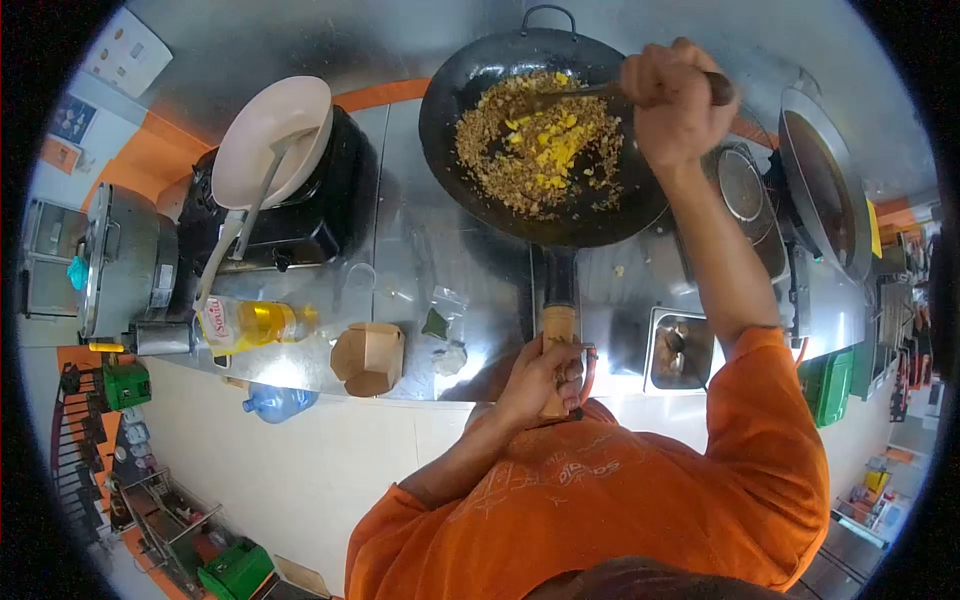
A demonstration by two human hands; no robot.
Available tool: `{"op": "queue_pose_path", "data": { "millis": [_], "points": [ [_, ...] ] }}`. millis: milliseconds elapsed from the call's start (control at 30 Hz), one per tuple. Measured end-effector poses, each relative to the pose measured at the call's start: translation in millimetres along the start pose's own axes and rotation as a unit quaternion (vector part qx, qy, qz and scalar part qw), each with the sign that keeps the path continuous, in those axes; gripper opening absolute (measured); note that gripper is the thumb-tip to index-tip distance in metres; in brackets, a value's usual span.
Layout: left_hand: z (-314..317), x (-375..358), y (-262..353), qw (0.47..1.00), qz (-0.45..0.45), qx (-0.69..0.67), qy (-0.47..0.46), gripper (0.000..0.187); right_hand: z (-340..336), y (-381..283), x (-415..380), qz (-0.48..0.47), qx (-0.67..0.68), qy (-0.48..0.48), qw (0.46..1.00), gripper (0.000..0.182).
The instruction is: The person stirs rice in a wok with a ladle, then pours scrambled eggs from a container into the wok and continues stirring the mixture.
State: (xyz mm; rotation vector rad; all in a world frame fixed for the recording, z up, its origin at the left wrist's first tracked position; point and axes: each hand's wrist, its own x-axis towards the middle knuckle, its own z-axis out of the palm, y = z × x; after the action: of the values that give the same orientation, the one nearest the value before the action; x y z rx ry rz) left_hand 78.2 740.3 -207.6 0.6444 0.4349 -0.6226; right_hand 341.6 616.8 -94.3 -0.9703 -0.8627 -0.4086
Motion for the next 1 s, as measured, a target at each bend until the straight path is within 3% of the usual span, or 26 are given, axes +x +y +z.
{"op": "queue_pose_path", "data": {
  "millis": [100,167,367,500,567,633,667,800,867,900,933,967,1000],
  "points": [
    [1,-5,-4,0.999,-0.035,-0.035,-0.004,0.015,13,6,-3,0.02,0.013,0.056,0.998,0.026],
    [4,-4,-1,0.999,-0.035,-0.026,0.03,0.014,8,1,1,0.006,-0.013,0.034,0.999,0.028],
    [1,-3,-1,0.999,-0.026,-0.018,0.003,0.015,-11,-3,3,0.018,-0.026,0.062,0.998,0.029],
    [5,-3,-1,1.0,-0.017,-0.024,0.001,0.013,-21,-4,19,0.021,-0.015,0.026,0.999,0.029],
    [7,3,4,0.989,-0.051,-0.129,0.045,0.013,-27,-11,19,0.027,-0.032,0.013,0.999,0.028],
    [-3,15,8,0.994,-0.051,-0.1,-0.009,0.013,-11,-43,22,-0.028,-0.285,0.156,0.945,0.025],
    [-6,22,11,0.994,-0.05,-0.075,-0.061,0.014,-37,-57,22,-0.057,-0.43,0.089,0.897,0.023],
    [-6,23,28,0.998,-0.043,-0.043,-0.014,0.012,-100,-89,6,-0.055,-0.524,0.113,0.842,0.024],
    [-13,-15,16,0.999,-0.041,-0.015,0.008,0.012,-90,-136,5,0.062,-0.612,0.097,0.782,0.023],
    [-15,-22,18,0.999,-0.029,0.013,0.023,0.012,-97,-163,-3,0.07,-0.624,0.047,0.777,0.024],
    [-17,-11,35,0.999,-0.01,0.027,0.013,0.012,-107,-185,-8,0.065,-0.633,0.001,0.772,0.025],
    [-21,-2,51,0.993,-0.049,-0.077,-0.075,0.007,-110,-194,-5,-0.047,-0.636,-0.09,0.765,0.029],
    [-27,-4,51,0.964,-0.104,-0.19,-0.151,0.009,-126,-201,-1,0.029,-0.689,-0.092,0.718,0.03]
  ]
}}
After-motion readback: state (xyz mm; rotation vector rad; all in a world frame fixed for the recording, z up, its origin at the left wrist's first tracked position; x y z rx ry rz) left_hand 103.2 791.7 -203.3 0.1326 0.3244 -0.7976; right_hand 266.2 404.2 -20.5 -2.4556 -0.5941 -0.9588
